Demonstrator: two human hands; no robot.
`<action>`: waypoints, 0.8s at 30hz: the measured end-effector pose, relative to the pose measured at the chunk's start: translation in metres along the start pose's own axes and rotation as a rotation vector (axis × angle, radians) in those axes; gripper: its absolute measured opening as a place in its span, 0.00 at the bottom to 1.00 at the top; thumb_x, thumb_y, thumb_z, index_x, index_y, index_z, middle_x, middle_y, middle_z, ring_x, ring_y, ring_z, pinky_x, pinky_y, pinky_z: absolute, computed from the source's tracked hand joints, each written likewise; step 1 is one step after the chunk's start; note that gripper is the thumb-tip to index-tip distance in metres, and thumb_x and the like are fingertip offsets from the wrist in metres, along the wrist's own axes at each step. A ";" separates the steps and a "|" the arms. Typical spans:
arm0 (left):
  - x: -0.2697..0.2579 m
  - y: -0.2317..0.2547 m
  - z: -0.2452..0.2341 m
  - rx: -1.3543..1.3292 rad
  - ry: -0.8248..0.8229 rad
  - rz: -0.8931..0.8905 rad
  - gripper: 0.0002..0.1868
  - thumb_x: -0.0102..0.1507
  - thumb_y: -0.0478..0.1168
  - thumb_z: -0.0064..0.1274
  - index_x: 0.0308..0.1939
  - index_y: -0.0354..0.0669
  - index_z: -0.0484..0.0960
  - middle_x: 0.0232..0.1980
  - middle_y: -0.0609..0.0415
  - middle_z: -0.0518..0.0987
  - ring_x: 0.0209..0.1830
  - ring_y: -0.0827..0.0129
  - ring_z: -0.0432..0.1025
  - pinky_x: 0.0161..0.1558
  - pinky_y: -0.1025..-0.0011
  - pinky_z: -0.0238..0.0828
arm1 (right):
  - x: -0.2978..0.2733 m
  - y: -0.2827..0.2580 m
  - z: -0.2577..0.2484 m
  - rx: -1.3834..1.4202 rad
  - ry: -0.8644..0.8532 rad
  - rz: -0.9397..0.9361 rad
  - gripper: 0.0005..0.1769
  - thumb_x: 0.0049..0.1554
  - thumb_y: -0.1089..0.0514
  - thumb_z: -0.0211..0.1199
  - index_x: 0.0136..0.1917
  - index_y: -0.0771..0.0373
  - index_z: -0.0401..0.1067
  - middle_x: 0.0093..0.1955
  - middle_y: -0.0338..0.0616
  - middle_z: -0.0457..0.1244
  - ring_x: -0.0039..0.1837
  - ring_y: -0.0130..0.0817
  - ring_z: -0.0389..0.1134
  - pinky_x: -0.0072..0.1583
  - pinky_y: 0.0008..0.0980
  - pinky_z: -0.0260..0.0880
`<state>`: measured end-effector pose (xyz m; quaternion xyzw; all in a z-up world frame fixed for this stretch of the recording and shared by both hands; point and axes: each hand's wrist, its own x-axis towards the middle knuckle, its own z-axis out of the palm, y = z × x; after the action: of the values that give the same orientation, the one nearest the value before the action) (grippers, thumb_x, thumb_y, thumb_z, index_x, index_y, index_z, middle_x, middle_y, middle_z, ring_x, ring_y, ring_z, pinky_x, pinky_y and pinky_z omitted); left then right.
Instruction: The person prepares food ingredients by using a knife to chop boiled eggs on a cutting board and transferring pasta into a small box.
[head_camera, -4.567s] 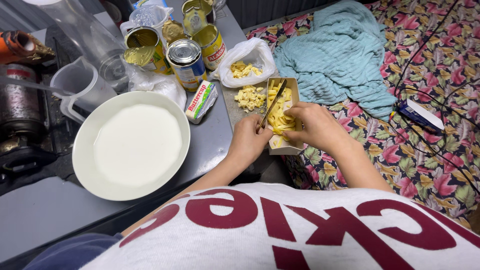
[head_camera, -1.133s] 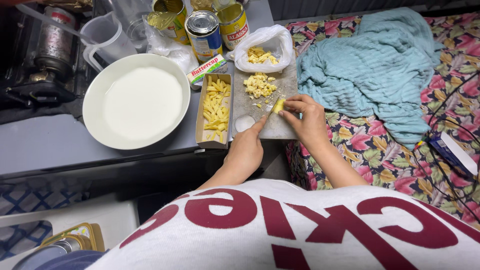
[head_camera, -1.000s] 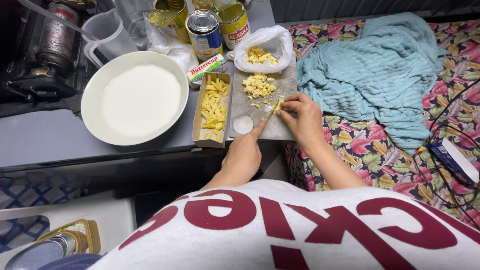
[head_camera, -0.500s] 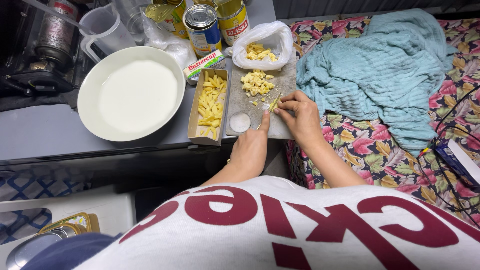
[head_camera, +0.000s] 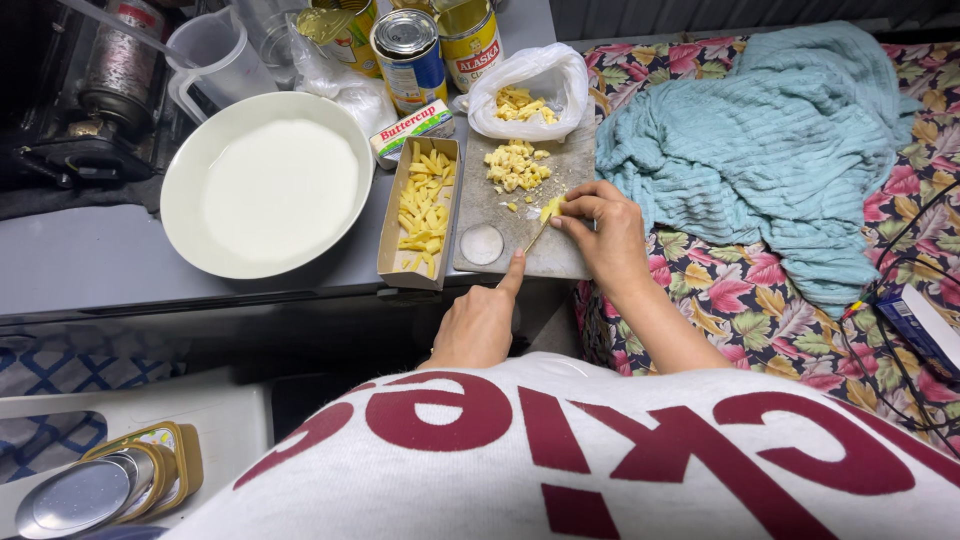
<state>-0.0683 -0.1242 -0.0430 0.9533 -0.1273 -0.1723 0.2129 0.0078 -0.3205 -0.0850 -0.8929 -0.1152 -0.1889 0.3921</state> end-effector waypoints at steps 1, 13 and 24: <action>0.000 0.000 0.001 0.000 0.002 -0.001 0.45 0.58 0.24 0.42 0.80 0.47 0.52 0.37 0.32 0.81 0.39 0.42 0.80 0.43 0.49 0.76 | 0.000 0.000 0.000 0.001 -0.001 -0.002 0.10 0.49 0.63 0.75 0.45 0.68 0.81 0.50 0.47 0.71 0.47 0.38 0.74 0.50 0.34 0.74; 0.021 0.005 -0.014 0.084 0.148 -0.022 0.42 0.62 0.26 0.42 0.78 0.66 0.58 0.41 0.37 0.82 0.41 0.44 0.80 0.42 0.50 0.76 | 0.006 0.010 -0.008 -0.068 -0.066 -0.013 0.12 0.47 0.60 0.79 0.43 0.66 0.81 0.44 0.46 0.69 0.42 0.35 0.73 0.45 0.34 0.70; 0.035 -0.030 -0.020 -0.556 0.119 -0.156 0.23 0.68 0.33 0.42 0.63 0.60 0.82 0.30 0.44 0.82 0.27 0.64 0.77 0.39 0.66 0.75 | 0.033 0.015 -0.008 -0.007 -0.193 -0.203 0.20 0.47 0.59 0.78 0.54 0.60 0.81 0.52 0.47 0.65 0.53 0.40 0.67 0.51 0.37 0.69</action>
<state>-0.0237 -0.1021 -0.0495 0.8736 0.0112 -0.1604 0.4593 0.0410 -0.3347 -0.0755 -0.8920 -0.2414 -0.1413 0.3550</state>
